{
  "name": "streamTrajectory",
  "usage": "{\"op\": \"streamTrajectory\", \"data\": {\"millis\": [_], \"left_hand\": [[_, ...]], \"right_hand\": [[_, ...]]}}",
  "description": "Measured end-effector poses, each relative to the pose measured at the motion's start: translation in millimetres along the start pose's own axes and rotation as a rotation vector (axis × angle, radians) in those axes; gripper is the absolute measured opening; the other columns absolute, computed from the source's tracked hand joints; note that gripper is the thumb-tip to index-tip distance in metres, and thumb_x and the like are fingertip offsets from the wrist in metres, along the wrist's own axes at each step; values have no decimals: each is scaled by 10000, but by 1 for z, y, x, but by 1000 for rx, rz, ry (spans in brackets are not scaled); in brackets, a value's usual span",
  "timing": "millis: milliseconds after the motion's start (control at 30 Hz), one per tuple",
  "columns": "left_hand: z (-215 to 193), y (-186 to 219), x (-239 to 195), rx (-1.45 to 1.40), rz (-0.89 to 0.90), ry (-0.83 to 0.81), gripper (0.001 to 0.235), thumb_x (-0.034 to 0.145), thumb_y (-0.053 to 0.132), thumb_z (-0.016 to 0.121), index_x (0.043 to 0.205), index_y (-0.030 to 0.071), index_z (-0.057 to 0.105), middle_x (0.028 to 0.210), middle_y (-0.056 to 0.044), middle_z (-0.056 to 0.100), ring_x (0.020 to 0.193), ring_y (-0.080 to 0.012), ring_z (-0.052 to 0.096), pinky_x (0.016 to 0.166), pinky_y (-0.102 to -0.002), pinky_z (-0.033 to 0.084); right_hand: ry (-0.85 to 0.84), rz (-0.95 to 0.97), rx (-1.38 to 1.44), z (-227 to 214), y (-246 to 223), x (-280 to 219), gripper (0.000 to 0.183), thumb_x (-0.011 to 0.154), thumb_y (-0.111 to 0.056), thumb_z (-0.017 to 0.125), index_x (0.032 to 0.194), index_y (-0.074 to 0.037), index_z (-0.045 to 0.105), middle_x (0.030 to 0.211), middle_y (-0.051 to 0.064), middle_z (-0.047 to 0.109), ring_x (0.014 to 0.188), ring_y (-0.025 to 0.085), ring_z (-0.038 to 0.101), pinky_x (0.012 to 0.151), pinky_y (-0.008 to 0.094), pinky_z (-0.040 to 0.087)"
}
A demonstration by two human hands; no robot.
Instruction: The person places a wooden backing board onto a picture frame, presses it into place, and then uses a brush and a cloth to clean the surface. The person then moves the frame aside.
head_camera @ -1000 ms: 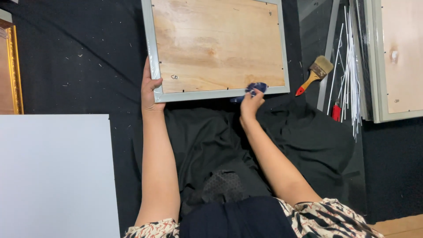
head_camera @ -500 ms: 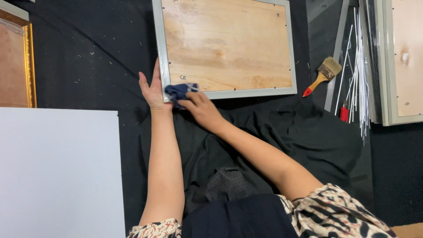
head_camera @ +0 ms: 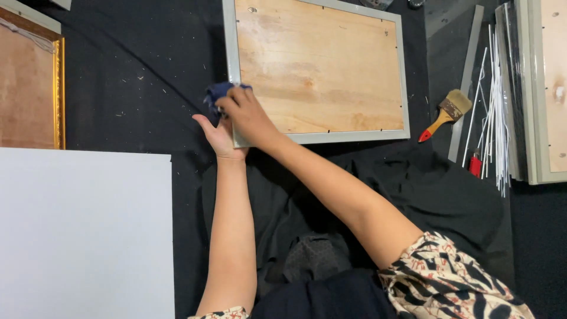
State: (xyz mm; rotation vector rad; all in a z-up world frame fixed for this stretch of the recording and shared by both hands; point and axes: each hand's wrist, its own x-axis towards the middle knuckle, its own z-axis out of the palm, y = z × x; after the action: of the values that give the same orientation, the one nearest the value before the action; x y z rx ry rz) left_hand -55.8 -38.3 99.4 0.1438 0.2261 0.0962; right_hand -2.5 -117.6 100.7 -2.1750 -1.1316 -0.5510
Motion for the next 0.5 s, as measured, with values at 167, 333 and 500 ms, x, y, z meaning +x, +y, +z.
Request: {"op": "streamTrajectory", "data": {"millis": [167, 333, 500], "left_hand": [[-26, 2, 13, -58, -9, -14, 946, 801, 853, 420, 1427, 160, 573, 1375, -97, 650, 1328, -292, 600, 1227, -454, 431], [27, 2, -2, -10, 0, 88, 1027, 810, 822, 416, 1567, 128, 425, 1363, -111, 629, 1265, -255, 600, 1230, -409, 427], [30, 5, 0, 7, -6, 106, 1061, 763, 780, 525, 1565, 91, 433, 1545, -214, 520, 1451, -390, 485, 1305, -543, 300]], "right_hand": [[-35, 27, 9, 6, 22, 21, 189, 961, -168, 657, 1141, -168, 603, 1073, 94, 480, 932, 332, 544, 862, 400, 509], [-209, 29, 226, -59, -10, -68, 162, 1037, -207, 557, 1182, -194, 629, 1146, 128, 527, 954, 368, 560, 891, 443, 513], [-370, 423, 215, -159, 85, -176, 337, 965, -3, 538, 1232, -163, 665, 1215, 248, 535, 1108, 507, 590, 963, 509, 523]]}}
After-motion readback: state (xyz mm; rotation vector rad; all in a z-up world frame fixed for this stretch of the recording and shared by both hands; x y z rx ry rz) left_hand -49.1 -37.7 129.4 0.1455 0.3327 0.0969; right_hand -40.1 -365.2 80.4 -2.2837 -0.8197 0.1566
